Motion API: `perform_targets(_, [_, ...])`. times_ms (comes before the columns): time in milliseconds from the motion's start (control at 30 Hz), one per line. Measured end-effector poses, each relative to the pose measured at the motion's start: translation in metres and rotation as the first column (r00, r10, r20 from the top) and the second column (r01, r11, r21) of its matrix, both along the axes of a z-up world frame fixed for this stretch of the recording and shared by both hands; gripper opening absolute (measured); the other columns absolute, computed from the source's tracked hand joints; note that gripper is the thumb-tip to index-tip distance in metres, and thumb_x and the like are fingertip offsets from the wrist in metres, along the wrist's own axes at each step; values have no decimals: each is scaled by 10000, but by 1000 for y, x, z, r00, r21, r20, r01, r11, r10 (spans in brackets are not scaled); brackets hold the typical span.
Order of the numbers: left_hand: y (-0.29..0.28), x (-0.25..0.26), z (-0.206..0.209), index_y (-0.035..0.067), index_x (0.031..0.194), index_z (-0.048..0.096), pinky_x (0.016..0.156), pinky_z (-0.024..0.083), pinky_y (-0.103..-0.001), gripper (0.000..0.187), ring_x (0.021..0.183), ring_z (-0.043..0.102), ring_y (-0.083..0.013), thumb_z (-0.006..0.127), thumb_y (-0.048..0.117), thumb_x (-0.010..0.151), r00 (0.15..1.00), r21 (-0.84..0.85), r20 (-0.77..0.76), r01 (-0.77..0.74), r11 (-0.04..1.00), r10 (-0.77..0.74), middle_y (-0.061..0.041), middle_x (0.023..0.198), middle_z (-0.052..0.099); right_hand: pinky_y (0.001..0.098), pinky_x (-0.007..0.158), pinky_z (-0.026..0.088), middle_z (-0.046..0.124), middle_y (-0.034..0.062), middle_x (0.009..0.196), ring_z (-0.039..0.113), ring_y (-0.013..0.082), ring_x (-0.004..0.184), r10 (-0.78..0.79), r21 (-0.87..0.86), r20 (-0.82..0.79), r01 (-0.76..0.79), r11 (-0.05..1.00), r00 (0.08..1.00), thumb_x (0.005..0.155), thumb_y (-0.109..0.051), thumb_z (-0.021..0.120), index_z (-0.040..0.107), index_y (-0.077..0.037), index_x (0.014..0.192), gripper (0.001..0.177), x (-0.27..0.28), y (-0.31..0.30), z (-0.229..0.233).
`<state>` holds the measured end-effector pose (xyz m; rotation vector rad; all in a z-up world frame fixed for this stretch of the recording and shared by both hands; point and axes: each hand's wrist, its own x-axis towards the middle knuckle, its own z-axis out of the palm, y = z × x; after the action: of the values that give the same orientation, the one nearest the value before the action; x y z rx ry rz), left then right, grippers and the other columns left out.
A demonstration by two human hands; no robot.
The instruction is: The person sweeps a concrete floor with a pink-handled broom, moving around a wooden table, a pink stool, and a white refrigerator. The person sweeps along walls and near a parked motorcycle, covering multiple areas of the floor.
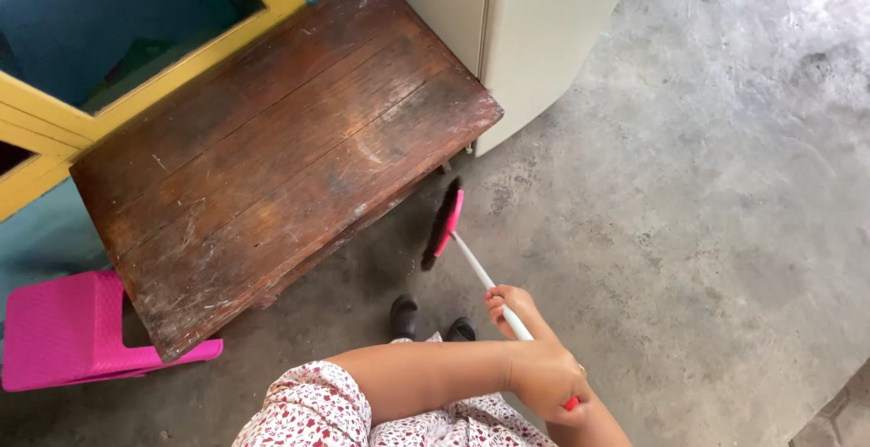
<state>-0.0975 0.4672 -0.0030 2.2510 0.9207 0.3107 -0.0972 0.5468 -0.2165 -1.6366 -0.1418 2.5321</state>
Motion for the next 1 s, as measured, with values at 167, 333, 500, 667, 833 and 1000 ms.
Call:
perform_targets(167, [14, -7, -23, 117, 653, 630, 694, 526, -452, 427, 666, 678, -342, 397, 348, 927, 999, -55, 36, 9, 998, -7, -79, 691, 710, 139, 333, 259, 487, 71, 787, 346, 8, 481, -224, -81, -29, 221, 972, 974, 961, 0, 405, 437, -17, 992, 48, 3, 7, -20])
perform_targets(333, [17, 14, -38, 125, 650, 635, 775, 526, -448, 443, 818, 753, -321, 395, 349, 947, 989, 36, 116, 83, 996, -87, -58, 649, 713, 135, 337, 249, 480, 62, 749, 358, 9, 487, -428, -10, -8, 428, 904, 904, 932, 43, 439, 449, 9, 962, 46, 58, 21, -50])
perform_targets(500, [31, 2, -19, 91, 571, 451, 592, 421, -468, 367, 529, 504, -316, 438, 275, 888, 942, -50, 316, 132, 990, -109, -93, 527, 533, 187, 329, 296, 463, 47, 625, 385, 48, 428, -351, 123, 299, 329, 936, 887, 920, 1, 397, 521, 8, 867, 134, 85, 44, -58])
perform_targets(667, [32, -32, 2, 109, 540, 441, 495, 334, -434, 356, 451, 428, -279, 466, 243, 868, 907, 30, 403, 120, 992, -122, -68, 467, 466, 201, 336, 297, 414, 18, 575, 373, 58, 427, -356, 156, 308, 323, 934, 882, 907, 1, 449, 504, 2, 821, 102, 55, 48, -15])
perform_targets(833, [31, -43, 26, 124, 548, 446, 457, 365, -444, 345, 444, 486, -326, 472, 267, 860, 911, 59, 379, 153, 986, -164, -83, 492, 484, 173, 355, 282, 406, -4, 581, 354, 33, 444, -321, 150, 205, 294, 944, 925, 886, -13, 478, 518, -18, 815, 82, 16, 37, 15])
perform_targets(1000, [46, -55, 11, 91, 654, 614, 693, 526, -472, 468, 670, 654, -341, 352, 350, 943, 957, -24, 65, 286, 958, -284, -86, 673, 688, 134, 326, 258, 495, 40, 750, 347, -4, 475, -386, -119, -45, 378, 918, 922, 921, 9, 471, 452, -11, 946, 38, -40, 35, 13])
